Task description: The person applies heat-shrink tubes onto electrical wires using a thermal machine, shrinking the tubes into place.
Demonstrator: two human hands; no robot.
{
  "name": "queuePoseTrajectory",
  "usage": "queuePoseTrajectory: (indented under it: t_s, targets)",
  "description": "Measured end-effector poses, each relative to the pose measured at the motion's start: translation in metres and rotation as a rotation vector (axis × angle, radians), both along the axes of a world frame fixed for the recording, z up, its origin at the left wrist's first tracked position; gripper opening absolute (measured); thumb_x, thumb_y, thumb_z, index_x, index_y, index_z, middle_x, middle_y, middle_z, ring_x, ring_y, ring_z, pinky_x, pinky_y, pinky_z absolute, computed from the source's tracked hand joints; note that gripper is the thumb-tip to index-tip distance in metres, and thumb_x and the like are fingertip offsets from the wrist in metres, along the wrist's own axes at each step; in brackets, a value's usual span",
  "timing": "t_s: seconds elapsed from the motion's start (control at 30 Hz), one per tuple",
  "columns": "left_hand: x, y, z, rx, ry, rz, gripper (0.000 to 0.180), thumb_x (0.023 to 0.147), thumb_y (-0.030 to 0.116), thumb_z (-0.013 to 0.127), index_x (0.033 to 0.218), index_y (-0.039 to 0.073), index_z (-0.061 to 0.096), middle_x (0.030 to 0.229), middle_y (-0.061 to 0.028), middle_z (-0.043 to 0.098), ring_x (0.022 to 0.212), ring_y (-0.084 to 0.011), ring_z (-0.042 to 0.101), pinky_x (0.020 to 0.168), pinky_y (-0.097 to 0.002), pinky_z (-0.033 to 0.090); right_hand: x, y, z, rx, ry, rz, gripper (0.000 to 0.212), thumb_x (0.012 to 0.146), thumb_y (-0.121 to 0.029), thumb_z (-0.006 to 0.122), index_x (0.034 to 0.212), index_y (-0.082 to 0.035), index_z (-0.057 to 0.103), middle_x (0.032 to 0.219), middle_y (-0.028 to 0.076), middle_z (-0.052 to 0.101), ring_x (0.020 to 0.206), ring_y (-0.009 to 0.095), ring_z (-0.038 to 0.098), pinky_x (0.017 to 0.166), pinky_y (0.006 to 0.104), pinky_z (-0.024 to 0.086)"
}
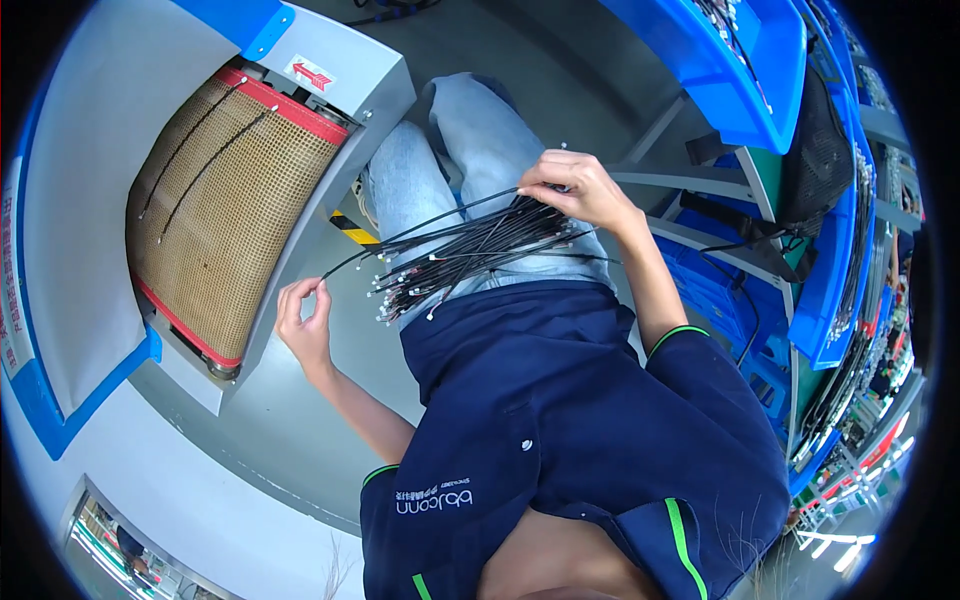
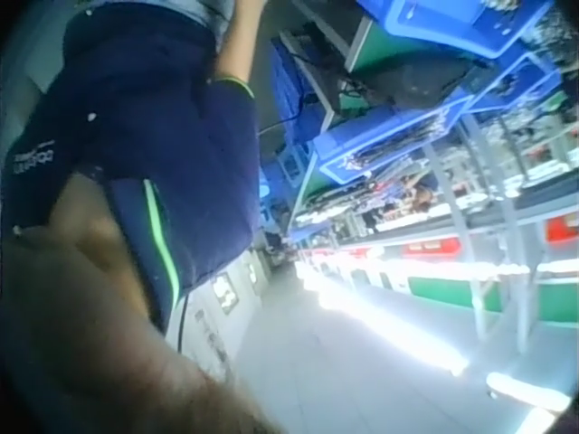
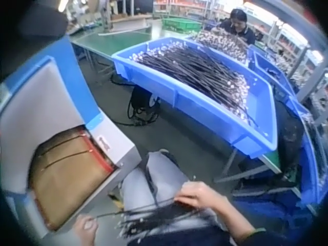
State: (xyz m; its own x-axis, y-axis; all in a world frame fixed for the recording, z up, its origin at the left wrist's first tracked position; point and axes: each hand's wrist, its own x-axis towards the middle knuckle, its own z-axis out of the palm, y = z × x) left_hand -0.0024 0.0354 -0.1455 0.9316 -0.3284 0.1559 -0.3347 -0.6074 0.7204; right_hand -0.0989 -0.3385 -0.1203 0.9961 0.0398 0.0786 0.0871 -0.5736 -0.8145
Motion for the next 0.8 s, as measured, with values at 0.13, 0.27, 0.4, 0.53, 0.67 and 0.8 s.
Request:
queuePoseTrajectory:
  t_s: [0.13, 0.27, 0.4, 0.53, 0.67, 0.8]
  targets:
    - [0.029, 0.024, 0.016, 0.010, -0.020, 0.029, 0.013, 0.072, -0.004, 0.069, 0.083, 0.001, 0.064, 0.079, -0.0073, 0.064, 0.072, -0.0174, 0.060, 0.068, -0.0279, 0.048, 0.028, 0.024, 0.014, -0.113, -0.095, 0.005, 0.006, 0.076, -0.007, 0.070, 0.080, -0.004, 0.067, 0.072, 0.005, 0.062, 0.064, 0.020, 0.058, 0.059, 0.0314, 0.045]
    - [0.073, 0.071, 0.034, 0.060, -0.059, 0.067, 0.010, 0.078, 0.000, 0.068, 0.087, 0.000, 0.065, 0.083, -0.0071, 0.065, 0.074, -0.0150, 0.061, 0.069, -0.0268, 0.049, 0.076, 0.073, 0.024, -0.081, -0.198, -0.055, 0.008, 0.076, -0.010, 0.071, 0.079, -0.005, 0.066, 0.071, 0.005, 0.061, 0.064, 0.021, 0.057, 0.061, 0.0310, 0.046]
    - [0.122, 0.126, 0.052, 0.121, -0.097, 0.156, 0.010, 0.084, 0.006, 0.065, 0.091, -0.001, 0.065, 0.087, -0.0059, 0.067, 0.077, -0.0127, 0.061, 0.072, -0.0254, 0.048, 0.135, 0.126, 0.032, -0.051, -0.296, -0.040, 0.009, 0.076, -0.010, 0.071, 0.081, -0.006, 0.066, 0.072, 0.005, 0.061, 0.068, 0.021, 0.058, 0.062, 0.0313, 0.046]
    - [0.168, 0.168, 0.062, 0.137, -0.049, 0.204, 0.012, 0.083, 0.009, 0.066, 0.091, 0.000, 0.064, 0.092, -0.0078, 0.064, 0.082, -0.0169, 0.061, 0.075, -0.0280, 0.048, 0.192, 0.174, 0.039, -0.050, -0.381, -0.069, 0.011, 0.075, -0.012, 0.071, 0.083, -0.007, 0.066, 0.080, 0.005, 0.061, 0.082, 0.022, 0.057, 0.071, 0.0320, 0.048]
    - [0.199, 0.197, 0.059, 0.119, -0.125, 0.176, 0.013, 0.083, 0.009, 0.066, 0.093, 0.001, 0.064, 0.099, -0.0088, 0.063, 0.090, -0.0194, 0.060, 0.079, -0.0286, 0.047, 0.232, 0.203, 0.039, -0.104, -0.415, -0.073, 0.013, 0.073, -0.014, 0.072, 0.082, -0.007, 0.065, 0.090, 0.004, 0.060, 0.094, 0.023, 0.054, 0.085, 0.0341, 0.044]
    - [0.215, 0.209, 0.057, 0.119, -0.137, 0.184, 0.014, 0.083, 0.010, 0.066, 0.093, 0.001, 0.063, 0.102, -0.0097, 0.062, 0.097, -0.0223, 0.059, 0.084, -0.0305, 0.046, 0.249, 0.217, 0.037, -0.189, -0.367, -0.075, 0.014, 0.072, -0.015, 0.071, 0.083, -0.008, 0.066, 0.092, 0.004, 0.060, 0.097, 0.023, 0.054, 0.092, 0.0355, 0.041]
